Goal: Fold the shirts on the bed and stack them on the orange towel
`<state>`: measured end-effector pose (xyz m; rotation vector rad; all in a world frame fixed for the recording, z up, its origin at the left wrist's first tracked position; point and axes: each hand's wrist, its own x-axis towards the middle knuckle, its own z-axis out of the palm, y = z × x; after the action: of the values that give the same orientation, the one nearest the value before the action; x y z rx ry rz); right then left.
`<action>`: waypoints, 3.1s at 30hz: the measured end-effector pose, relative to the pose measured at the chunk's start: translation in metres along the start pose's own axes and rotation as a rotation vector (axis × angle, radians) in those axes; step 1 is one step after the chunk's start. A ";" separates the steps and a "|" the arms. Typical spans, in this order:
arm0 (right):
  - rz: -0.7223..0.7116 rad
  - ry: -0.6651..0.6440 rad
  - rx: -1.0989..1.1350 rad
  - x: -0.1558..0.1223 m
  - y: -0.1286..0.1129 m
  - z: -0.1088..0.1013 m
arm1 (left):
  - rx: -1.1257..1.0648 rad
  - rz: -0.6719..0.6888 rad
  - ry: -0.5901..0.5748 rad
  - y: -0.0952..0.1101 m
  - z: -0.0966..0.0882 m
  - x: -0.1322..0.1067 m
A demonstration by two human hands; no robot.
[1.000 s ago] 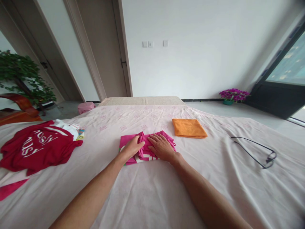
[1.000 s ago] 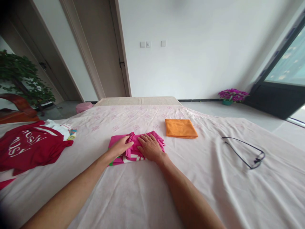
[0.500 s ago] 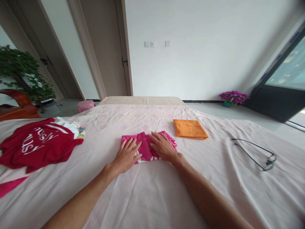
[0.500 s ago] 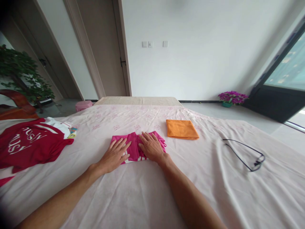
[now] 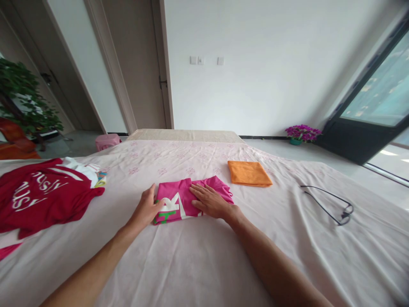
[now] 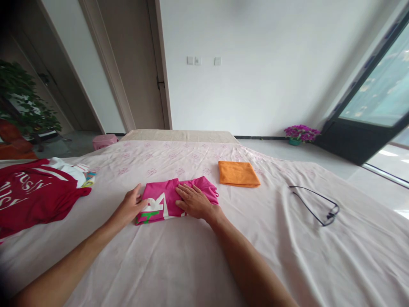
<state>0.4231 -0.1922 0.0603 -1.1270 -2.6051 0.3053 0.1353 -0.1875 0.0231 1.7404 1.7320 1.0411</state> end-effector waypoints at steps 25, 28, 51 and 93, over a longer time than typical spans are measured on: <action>0.475 0.152 1.288 0.000 -0.010 -0.052 | -0.592 -0.257 -0.412 0.152 -0.015 0.006; 0.510 0.101 1.420 -0.002 -0.013 -0.061 | -0.567 -0.206 -0.450 0.175 0.007 0.005; 0.750 0.295 1.226 -0.032 0.046 -0.067 | 0.216 0.653 -0.137 0.126 0.111 -0.033; 0.503 0.136 -0.156 -0.041 0.049 -0.023 | 0.503 0.620 -0.143 0.031 0.072 -0.017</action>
<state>0.4906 -0.1875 0.0595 -1.7864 -2.2261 0.1195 0.2120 -0.1942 0.0009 2.7097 1.4698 0.6986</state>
